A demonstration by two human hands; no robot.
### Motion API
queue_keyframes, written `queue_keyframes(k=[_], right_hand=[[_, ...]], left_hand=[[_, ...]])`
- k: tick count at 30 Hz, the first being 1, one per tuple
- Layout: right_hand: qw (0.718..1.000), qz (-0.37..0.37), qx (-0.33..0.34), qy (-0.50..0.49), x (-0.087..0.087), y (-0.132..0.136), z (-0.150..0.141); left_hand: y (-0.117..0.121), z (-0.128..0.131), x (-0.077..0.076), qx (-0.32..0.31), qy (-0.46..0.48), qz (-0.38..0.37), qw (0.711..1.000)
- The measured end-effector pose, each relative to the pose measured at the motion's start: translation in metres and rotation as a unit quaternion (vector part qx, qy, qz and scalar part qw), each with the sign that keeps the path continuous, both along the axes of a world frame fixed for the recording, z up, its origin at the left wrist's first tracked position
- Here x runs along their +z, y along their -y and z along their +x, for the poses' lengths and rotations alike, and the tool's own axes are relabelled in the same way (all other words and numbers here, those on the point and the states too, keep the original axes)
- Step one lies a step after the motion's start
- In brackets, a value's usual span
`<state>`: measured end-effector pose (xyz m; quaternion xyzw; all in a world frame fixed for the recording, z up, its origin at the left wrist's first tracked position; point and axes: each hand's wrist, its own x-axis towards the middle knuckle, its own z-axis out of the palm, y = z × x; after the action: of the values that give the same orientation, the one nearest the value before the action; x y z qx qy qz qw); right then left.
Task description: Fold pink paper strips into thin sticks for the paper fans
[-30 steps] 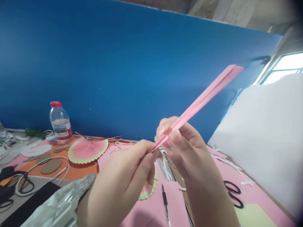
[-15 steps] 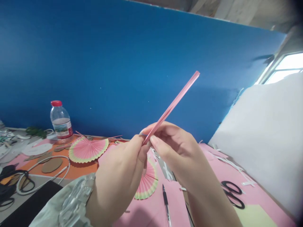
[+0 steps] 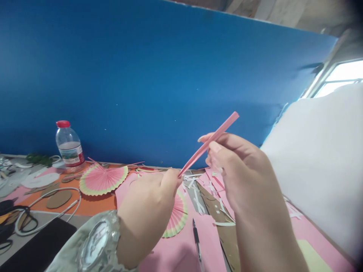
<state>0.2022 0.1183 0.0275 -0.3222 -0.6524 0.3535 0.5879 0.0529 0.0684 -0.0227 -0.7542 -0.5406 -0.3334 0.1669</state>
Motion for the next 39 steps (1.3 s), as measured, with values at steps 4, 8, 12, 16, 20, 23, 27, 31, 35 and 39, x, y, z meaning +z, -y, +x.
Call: queue_keyframes(k=[4,8,12,16,20,23,27,31,35,39], right_hand=[[0.998,0.026,-0.029,-0.039,0.003,-0.007,0.009],[0.989,0.036,-0.05,-0.131,0.009,-0.01,0.017],[0.999,0.01,-0.014,-0.033,0.011,-0.008,0.021],[0.981,-0.057,0.072,0.168,0.009,0.003,0.012],[0.982,-0.07,0.08,0.157,0.006,0.007,0.003],[0.985,-0.05,0.085,0.14,0.004,0.003,0.002],[0.987,-0.043,0.078,0.133,0.003,0.002,0.002],[0.982,-0.055,0.071,0.165,0.009,0.011,-0.002],[0.973,-0.082,0.091,0.196,0.014,0.017,-0.008],[0.974,-0.082,0.106,0.18,0.008,0.015,-0.01]], left_hand=[[0.0,0.001,-0.003,-0.01,-0.017,0.016,1.0],[0.0,0.0,-0.004,-0.01,-0.018,0.019,1.0],[-0.001,-0.001,-0.004,0.019,0.006,0.004,1.0],[-0.001,-0.002,-0.004,0.033,0.013,0.005,0.999],[-0.001,-0.002,-0.004,0.045,0.008,0.013,0.999],[-0.001,-0.002,-0.003,0.046,0.006,0.011,0.999],[-0.001,0.0,0.0,0.045,0.01,0.007,0.999],[0.0,-0.001,0.003,0.019,0.048,-0.005,0.999],[-0.001,-0.003,0.003,0.027,0.054,-0.011,0.998],[-0.003,-0.005,0.001,0.038,0.039,-0.003,0.999]])
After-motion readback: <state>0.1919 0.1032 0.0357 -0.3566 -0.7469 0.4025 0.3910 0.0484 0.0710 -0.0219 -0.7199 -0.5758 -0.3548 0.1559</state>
